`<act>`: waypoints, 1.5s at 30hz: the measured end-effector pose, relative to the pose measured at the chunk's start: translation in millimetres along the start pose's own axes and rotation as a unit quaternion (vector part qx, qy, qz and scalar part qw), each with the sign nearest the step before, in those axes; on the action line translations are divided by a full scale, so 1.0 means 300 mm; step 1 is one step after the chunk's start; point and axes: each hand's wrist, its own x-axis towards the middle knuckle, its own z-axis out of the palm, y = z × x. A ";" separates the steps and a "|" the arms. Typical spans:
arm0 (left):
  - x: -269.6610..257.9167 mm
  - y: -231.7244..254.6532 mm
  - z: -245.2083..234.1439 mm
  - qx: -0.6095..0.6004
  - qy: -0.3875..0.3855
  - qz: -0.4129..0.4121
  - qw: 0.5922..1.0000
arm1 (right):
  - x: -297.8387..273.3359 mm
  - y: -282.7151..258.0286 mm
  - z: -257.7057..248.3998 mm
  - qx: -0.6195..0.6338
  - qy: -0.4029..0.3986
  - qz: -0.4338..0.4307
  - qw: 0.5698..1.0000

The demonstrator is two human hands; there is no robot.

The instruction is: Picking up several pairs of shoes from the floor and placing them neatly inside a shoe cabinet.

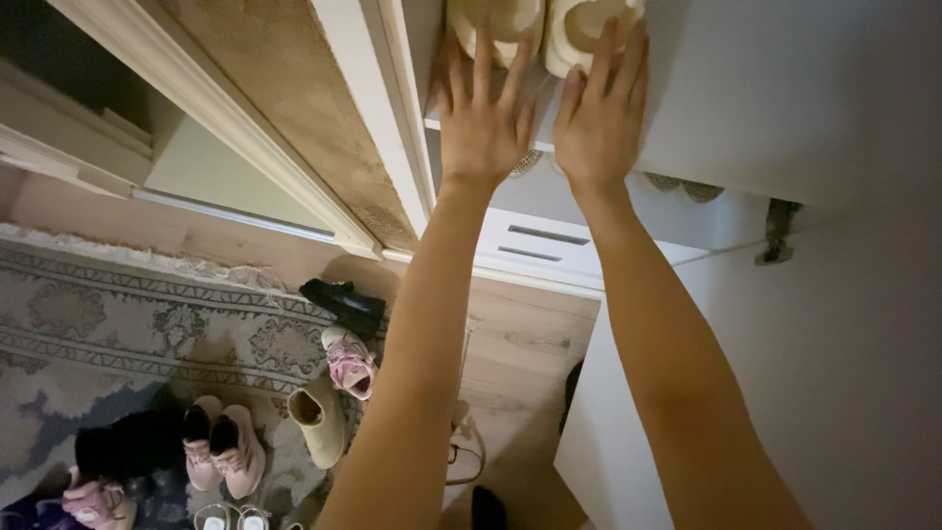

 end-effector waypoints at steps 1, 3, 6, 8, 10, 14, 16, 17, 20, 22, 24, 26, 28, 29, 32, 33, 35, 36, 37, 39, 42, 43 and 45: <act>0.001 0.001 -0.008 0.000 0.000 0.000 1.000 | -0.001 0.013 0.015 0.000 0.000 0.000 1.000; 0.002 0.004 -0.022 -0.005 -0.053 -0.014 0.998 | -0.004 0.040 0.043 -0.030 0.021 -0.035 0.999; -0.004 0.006 -0.018 -0.012 -0.045 -0.013 0.999 | -0.005 0.009 0.009 -0.005 0.010 -0.016 1.000; -0.004 0.003 -0.014 -0.010 -0.038 -0.012 0.999 | -0.004 0.008 0.011 -0.006 0.010 -0.015 1.000; -0.002 0.003 -0.013 -0.009 -0.031 -0.010 0.999 | -0.004 0.015 0.020 -0.006 0.012 -0.013 1.000; -0.004 0.002 -0.014 -0.018 -0.009 -0.009 1.000 | -0.007 0.039 0.047 -0.024 0.018 -0.023 0.999; -0.005 -0.001 -0.005 -0.026 -0.026 -0.012 0.999 | -0.006 0.034 0.043 -0.035 0.024 -0.032 0.999; -0.007 -0.002 0.004 -0.024 -0.031 -0.013 0.999 | -0.006 0.024 0.034 -0.018 0.018 -0.018 1.000; -0.012 -0.006 -0.013 -0.024 -0.041 -0.012 0.999 | -0.014 -0.001 -0.001 -0.012 0.009 -0.006 1.000; -0.007 -0.012 -0.032 -0.026 -0.036 -0.010 0.999 | -0.008 -0.016 -0.018 -0.024 0.015 -0.013 1.000; 0.000 -0.009 -0.043 -0.013 -0.046 0.018 0.999 | 0.002 -0.018 -0.033 -0.003 -0.001 0.005 1.000; -0.042 -0.030 -0.093 -0.068 -0.010 0.023 0.997 | 0.006 -0.002 -0.023 -0.010 0.008 -0.005 1.000; -0.089 -0.055 -0.168 -0.118 0.029 0.028 0.992 | 0.003 0.003 -0.013 -0.014 0.019 -0.017 1.000; -0.110 -0.066 -0.215 -0.110 0.022 0.043 0.993 | 0.004 0.006 -0.006 -0.007 0.027 -0.021 0.999; -0.182 -0.137 -0.330 -0.066 0.023 0.036 0.997 | 0.008 0.015 0.007 -0.002 0.041 -0.034 0.999; -0.225 -0.164 -0.371 -0.041 0.021 0.018 0.999 | -0.004 0.013 0.009 -0.014 0.040 -0.032 0.999; -0.274 -0.257 -0.463 0.002 0.024 -0.020 1.000 | -0.018 -0.057 -0.039 -0.033 0.031 -0.044 0.998; -0.304 -0.304 -0.509 0.033 0.021 -0.049 0.998 | -0.029 -0.091 -0.059 -0.064 0.020 -0.045 0.997; -0.326 -0.353 -0.555 0.040 0.024 -0.058 0.997 | -0.050 -0.173 -0.078 -0.057 0.019 -0.055 0.997; -0.378 -0.447 -0.630 0.019 0.018 -0.110 0.994 | -0.100 -0.324 -0.106 -0.060 -0.010 -0.081 0.995; -0.454 -0.563 -0.813 0.072 0.016 -0.158 0.985 | -0.185 -0.669 -0.168 -0.005 -0.025 -0.161 0.987; -0.486 -0.604 -0.858 0.079 0.015 -0.171 0.982 | -0.210 -0.770 -0.171 0.003 -0.031 -0.173 0.984; -0.551 -0.688 -0.962 0.105 0.037 -0.207 0.972 | -0.265 -0.981 -0.192 0.036 -0.016 -0.251 0.967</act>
